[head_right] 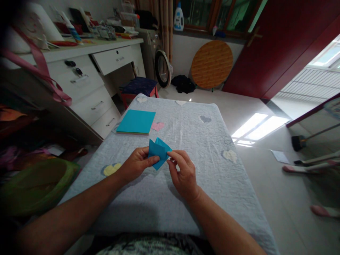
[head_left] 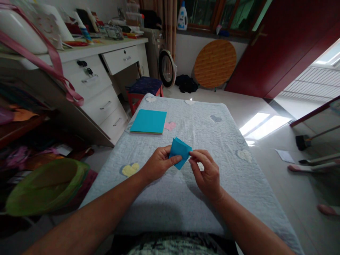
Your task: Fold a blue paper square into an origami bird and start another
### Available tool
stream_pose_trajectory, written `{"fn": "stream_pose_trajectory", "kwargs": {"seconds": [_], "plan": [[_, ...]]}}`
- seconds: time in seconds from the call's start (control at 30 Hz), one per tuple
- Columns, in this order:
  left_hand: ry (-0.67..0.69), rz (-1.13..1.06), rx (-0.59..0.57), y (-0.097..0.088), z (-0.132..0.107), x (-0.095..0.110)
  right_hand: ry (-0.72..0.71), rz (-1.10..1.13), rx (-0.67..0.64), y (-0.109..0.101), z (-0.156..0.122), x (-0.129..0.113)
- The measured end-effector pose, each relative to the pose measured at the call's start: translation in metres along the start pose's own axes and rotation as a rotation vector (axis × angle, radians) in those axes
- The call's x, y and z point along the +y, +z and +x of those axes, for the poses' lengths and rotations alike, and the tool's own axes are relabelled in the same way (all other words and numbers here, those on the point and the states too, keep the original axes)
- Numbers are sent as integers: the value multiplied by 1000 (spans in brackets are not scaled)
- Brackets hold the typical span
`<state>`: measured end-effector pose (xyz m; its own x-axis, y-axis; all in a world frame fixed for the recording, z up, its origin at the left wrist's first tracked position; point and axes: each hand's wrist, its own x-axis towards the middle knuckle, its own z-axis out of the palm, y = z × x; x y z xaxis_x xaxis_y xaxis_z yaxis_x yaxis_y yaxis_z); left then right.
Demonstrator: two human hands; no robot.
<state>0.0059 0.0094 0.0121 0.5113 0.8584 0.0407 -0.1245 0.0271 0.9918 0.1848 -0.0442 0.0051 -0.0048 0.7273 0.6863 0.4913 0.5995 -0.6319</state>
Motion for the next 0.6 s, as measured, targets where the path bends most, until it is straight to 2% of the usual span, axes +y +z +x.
{"fn": "stream_pose_trajectory", "kwargs": {"seconds": [0.17, 0.3, 0.43, 0.6], "plan": [[-57, -55, -14, 1, 0, -1, 14, 25, -19, 0, 0, 0], [-23, -30, -29, -1, 0, -2, 18, 47, -41, 0, 0, 0], [112, 88, -35, -1, -1, -1, 19, 28, -43, 1, -1, -1], [289, 340, -52, 0, -2, 3, -1, 9, -50, -1, 0, -2]]}}
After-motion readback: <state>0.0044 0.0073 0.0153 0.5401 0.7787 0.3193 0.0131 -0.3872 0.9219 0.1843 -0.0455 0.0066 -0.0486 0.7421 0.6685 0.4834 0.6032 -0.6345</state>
